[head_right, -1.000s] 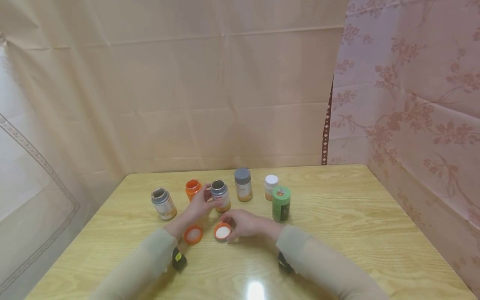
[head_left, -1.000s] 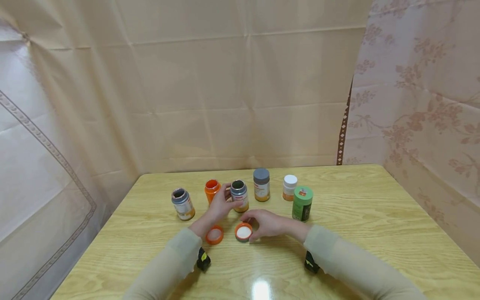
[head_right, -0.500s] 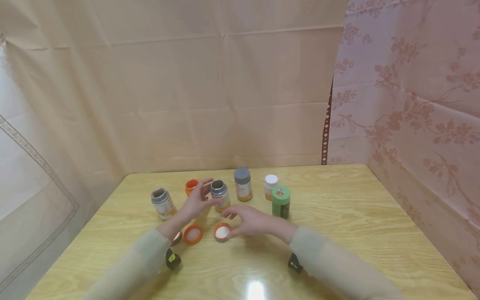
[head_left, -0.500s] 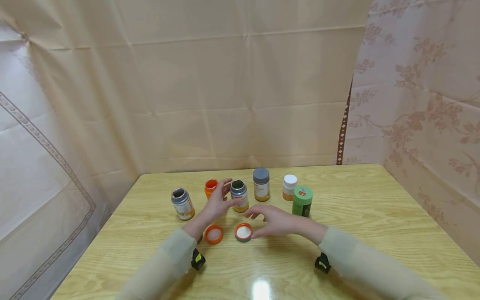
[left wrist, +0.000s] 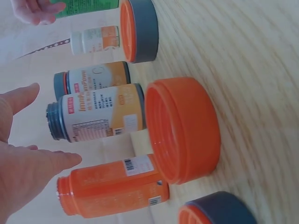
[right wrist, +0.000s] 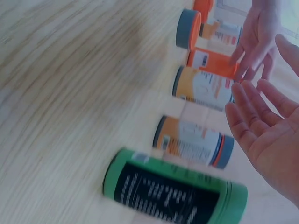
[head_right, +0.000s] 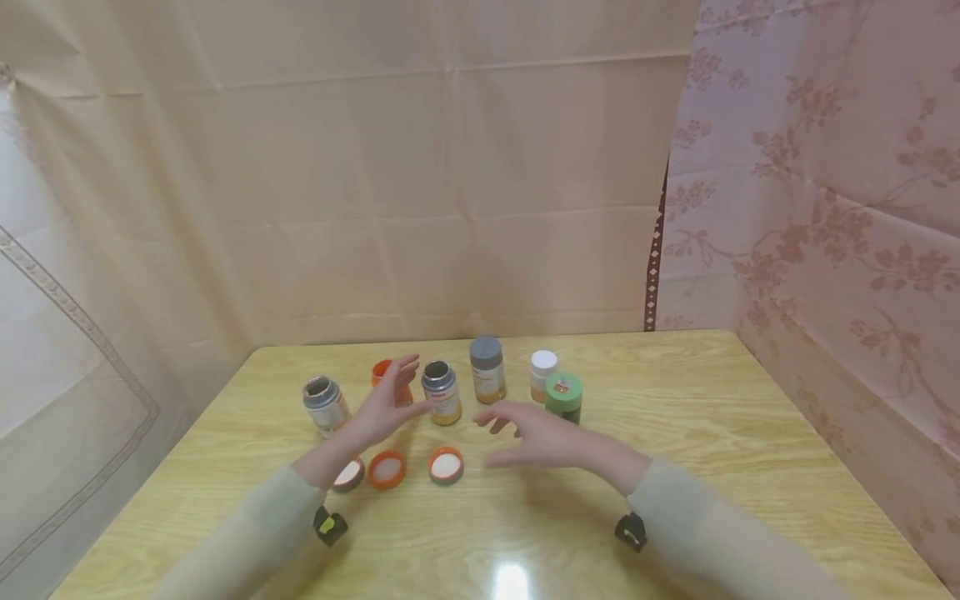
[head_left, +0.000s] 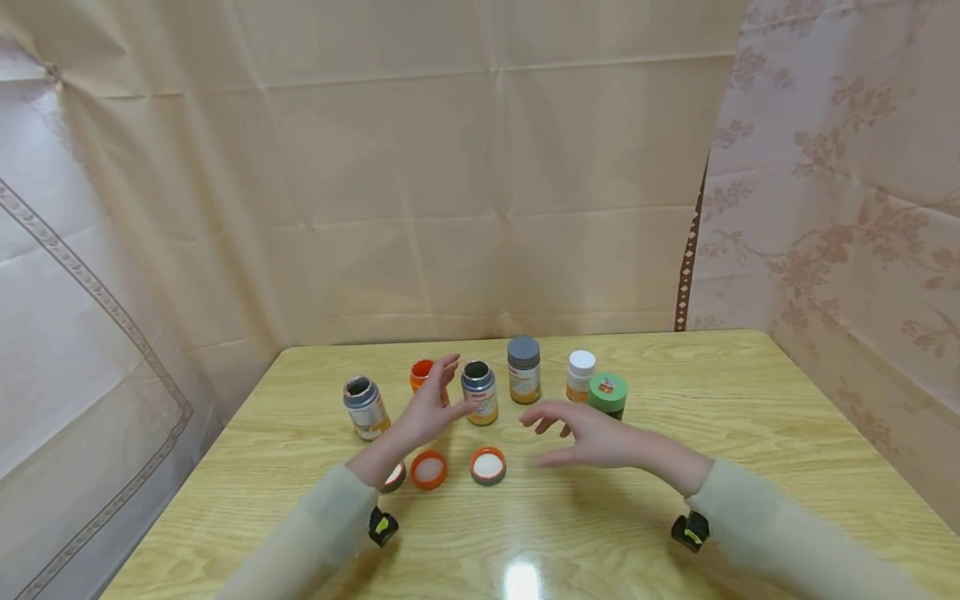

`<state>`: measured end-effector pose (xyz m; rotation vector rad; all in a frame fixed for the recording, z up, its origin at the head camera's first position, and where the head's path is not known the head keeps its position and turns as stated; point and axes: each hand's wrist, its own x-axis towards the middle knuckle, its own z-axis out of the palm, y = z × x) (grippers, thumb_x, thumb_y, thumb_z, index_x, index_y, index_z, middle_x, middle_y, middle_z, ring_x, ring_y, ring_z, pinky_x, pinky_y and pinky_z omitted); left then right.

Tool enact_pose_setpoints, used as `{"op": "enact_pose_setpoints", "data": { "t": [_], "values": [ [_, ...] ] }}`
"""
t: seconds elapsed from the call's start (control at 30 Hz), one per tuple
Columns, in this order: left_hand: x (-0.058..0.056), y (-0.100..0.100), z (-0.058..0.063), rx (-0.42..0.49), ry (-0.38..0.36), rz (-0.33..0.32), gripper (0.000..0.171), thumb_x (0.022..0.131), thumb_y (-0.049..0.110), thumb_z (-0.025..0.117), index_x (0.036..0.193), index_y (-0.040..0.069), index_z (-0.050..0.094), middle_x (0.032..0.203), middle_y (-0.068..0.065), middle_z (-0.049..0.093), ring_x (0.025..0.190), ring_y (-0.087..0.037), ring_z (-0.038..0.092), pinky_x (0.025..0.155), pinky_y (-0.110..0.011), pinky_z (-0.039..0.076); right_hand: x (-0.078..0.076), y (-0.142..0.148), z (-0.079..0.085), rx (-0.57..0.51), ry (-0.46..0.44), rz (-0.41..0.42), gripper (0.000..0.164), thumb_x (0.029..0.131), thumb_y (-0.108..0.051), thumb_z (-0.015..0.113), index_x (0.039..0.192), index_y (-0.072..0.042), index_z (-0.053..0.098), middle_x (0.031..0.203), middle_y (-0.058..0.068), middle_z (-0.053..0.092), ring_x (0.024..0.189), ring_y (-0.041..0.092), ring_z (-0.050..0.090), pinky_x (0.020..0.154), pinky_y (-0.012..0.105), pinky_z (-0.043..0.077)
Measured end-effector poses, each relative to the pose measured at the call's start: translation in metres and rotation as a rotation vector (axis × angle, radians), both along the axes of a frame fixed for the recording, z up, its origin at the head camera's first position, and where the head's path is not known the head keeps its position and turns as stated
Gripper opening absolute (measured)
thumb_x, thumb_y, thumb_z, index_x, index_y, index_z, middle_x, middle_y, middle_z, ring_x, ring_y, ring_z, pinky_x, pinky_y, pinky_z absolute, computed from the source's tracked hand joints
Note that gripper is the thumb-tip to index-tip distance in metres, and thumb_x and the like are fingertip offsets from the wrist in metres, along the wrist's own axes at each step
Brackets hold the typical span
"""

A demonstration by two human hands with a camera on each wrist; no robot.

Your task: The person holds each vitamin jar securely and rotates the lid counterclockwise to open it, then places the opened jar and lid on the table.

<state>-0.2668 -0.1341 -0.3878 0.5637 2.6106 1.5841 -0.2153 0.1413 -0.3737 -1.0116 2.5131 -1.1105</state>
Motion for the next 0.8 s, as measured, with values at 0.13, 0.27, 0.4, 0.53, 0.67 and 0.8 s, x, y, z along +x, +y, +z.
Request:
{"op": "enact_pose_setpoints", "data": {
  "t": [0.13, 0.27, 0.4, 0.53, 0.67, 0.8],
  "values": [
    [0.008, -0.002, 0.006, -0.031, 0.035, 0.002, 0.08, 0.085, 0.012, 0.076, 0.149, 0.007, 0.027, 0.153, -0.018, 0.031, 0.14, -0.035, 0.028, 0.106, -0.055, 0.031, 0.005, 0.014, 0.003, -0.013, 0.047, -0.027, 0.049, 0.087, -0.027, 0.075, 0.129, -0.009, 0.056, 0.123, 0.005, 0.059, 0.109, 0.024, 0.057, 0.085, 0.045, 0.048],
    [0.015, -0.002, 0.011, -0.034, 0.052, 0.003, 0.081, 0.085, 0.011, 0.076, 0.15, 0.009, 0.026, 0.155, -0.014, 0.03, 0.142, -0.033, 0.026, 0.105, -0.054, 0.033, 0.01, 0.027, 0.009, -0.024, 0.061, -0.048, 0.051, 0.087, -0.028, 0.074, 0.129, -0.006, 0.056, 0.125, 0.01, 0.059, 0.109, 0.026, 0.057, 0.083, 0.044, 0.05],
    [0.023, -0.002, 0.014, -0.018, 0.07, 0.004, 0.082, 0.085, 0.01, 0.076, 0.15, 0.01, 0.026, 0.155, -0.012, 0.029, 0.142, -0.033, 0.025, 0.103, -0.055, 0.035, 0.014, 0.039, 0.01, -0.018, 0.08, -0.061, 0.052, 0.088, -0.031, 0.073, 0.13, -0.005, 0.055, 0.126, 0.01, 0.058, 0.107, 0.023, 0.058, 0.083, 0.042, 0.051],
    [0.033, -0.003, 0.019, -0.029, 0.083, 0.015, 0.082, 0.084, 0.01, 0.077, 0.15, 0.012, 0.028, 0.154, -0.008, 0.031, 0.141, -0.031, 0.027, 0.106, -0.053, 0.032, 0.016, 0.048, 0.01, -0.016, 0.111, -0.067, 0.049, 0.088, -0.026, 0.073, 0.13, -0.006, 0.056, 0.119, 0.005, 0.061, 0.101, 0.022, 0.059, 0.081, 0.042, 0.052],
    [0.041, -0.004, 0.021, -0.04, 0.083, 0.012, 0.081, 0.085, 0.012, 0.077, 0.15, 0.013, 0.029, 0.154, -0.008, 0.033, 0.141, -0.03, 0.029, 0.109, -0.053, 0.028, 0.018, 0.058, 0.01, -0.009, 0.122, -0.093, 0.048, 0.087, -0.024, 0.074, 0.129, -0.007, 0.056, 0.113, 0.001, 0.063, 0.1, 0.028, 0.059, 0.08, 0.043, 0.051],
    [0.048, -0.005, 0.021, -0.027, 0.064, 0.004, 0.08, 0.084, 0.012, 0.077, 0.149, 0.014, 0.03, 0.153, -0.009, 0.034, 0.14, -0.031, 0.029, 0.109, -0.053, 0.027, 0.018, 0.069, 0.01, 0.007, 0.131, -0.135, 0.052, 0.085, -0.03, 0.076, 0.127, -0.007, 0.057, 0.111, 0.004, 0.063, 0.101, 0.028, 0.059, 0.08, 0.043, 0.049]
  ]
}}
